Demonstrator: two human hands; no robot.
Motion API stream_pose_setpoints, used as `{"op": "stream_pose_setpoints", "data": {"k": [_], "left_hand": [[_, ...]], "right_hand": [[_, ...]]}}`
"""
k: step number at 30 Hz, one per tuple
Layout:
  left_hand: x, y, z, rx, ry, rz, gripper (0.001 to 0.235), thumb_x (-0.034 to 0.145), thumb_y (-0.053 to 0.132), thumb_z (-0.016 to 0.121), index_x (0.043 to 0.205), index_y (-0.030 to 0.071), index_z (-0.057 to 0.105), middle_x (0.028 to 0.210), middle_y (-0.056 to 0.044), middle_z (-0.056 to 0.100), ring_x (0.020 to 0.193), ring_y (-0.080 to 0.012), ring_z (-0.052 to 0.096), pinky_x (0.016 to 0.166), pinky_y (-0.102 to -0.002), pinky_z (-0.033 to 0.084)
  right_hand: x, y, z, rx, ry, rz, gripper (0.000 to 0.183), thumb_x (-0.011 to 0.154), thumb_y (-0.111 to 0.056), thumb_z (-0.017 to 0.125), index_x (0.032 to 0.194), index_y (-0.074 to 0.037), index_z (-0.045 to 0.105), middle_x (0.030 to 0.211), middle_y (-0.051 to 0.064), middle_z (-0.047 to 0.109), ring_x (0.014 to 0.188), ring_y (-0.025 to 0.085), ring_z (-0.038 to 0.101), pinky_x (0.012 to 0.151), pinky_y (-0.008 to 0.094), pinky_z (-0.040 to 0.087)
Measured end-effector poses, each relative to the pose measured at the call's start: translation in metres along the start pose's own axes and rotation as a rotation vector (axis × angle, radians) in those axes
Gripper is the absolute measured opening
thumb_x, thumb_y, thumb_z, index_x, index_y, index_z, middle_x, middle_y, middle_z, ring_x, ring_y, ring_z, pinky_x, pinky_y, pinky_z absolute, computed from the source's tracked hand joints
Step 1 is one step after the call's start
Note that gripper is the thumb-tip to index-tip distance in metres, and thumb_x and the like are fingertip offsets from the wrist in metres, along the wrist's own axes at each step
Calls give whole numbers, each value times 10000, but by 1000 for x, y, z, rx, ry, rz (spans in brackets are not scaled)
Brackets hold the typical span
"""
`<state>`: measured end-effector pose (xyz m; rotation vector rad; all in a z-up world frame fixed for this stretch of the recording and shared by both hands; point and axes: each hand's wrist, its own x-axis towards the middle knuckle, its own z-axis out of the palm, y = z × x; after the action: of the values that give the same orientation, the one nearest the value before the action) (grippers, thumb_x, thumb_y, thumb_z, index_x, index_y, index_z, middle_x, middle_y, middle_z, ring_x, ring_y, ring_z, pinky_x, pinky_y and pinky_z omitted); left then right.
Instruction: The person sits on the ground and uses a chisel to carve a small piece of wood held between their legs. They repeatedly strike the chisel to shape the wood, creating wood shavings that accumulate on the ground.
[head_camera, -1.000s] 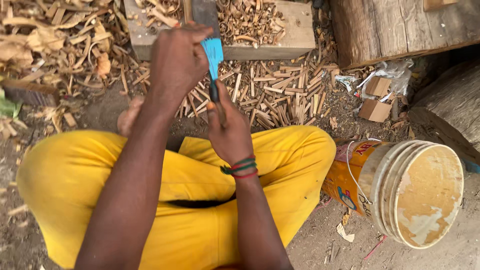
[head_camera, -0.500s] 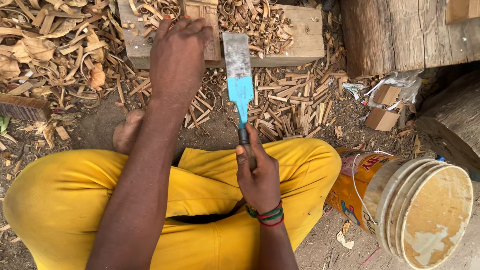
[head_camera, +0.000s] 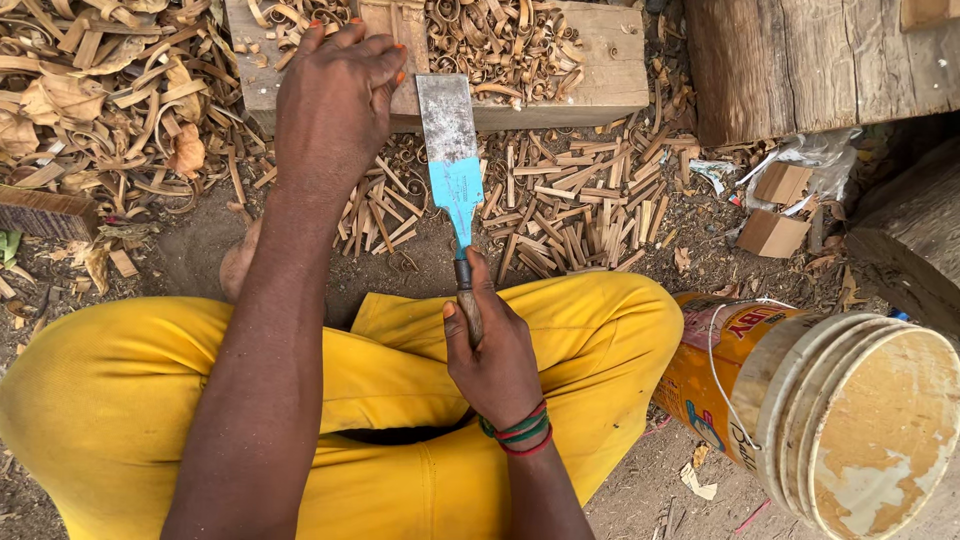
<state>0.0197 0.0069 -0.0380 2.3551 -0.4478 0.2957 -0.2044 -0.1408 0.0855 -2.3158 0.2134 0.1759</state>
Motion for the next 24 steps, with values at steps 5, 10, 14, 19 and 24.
{"op": "stream_pose_setpoints", "data": {"k": [5,10,14,19,24], "left_hand": [[-2,4,-2,3,28,-4,279,963,49,763,1215,165,791,1314,-60,733,1303,-276,627,1195,-563,330],[-3,10,-2,115,89,58,268,969,128,801,1225,205,810,1337,-61,733,1300,-287,612,1187,-559,314],[7,14,-8,66,240,101,154,983,189,761,1124,210,818,1260,-56,763,1209,-234,700,1120,-505,449],[17,27,-31,-340,224,-478,179,1025,338,697,1050,199,807,830,-41,794,647,-188,706,535,-343,526],[19,19,-43,-883,348,-393,158,1028,217,694,1093,77,725,956,-55,777,803,-86,784,665,-149,667]], "right_hand": [[1,4,0,18,23,-103,545,1020,-67,608,1529,12,431,848,170,639,695,221,651,691,301,540],[2,6,2,19,-10,5,552,1009,-77,610,1527,1,437,743,146,588,625,197,591,654,290,521],[4,9,3,28,-23,58,577,1005,-86,617,1545,-16,427,694,133,551,604,171,536,624,285,501],[4,15,4,81,-32,36,607,1012,-93,605,1575,-44,382,743,79,615,640,116,587,633,268,517],[3,16,5,64,-44,68,610,1015,-109,620,1578,-59,393,702,84,580,613,118,539,606,272,496]]}}
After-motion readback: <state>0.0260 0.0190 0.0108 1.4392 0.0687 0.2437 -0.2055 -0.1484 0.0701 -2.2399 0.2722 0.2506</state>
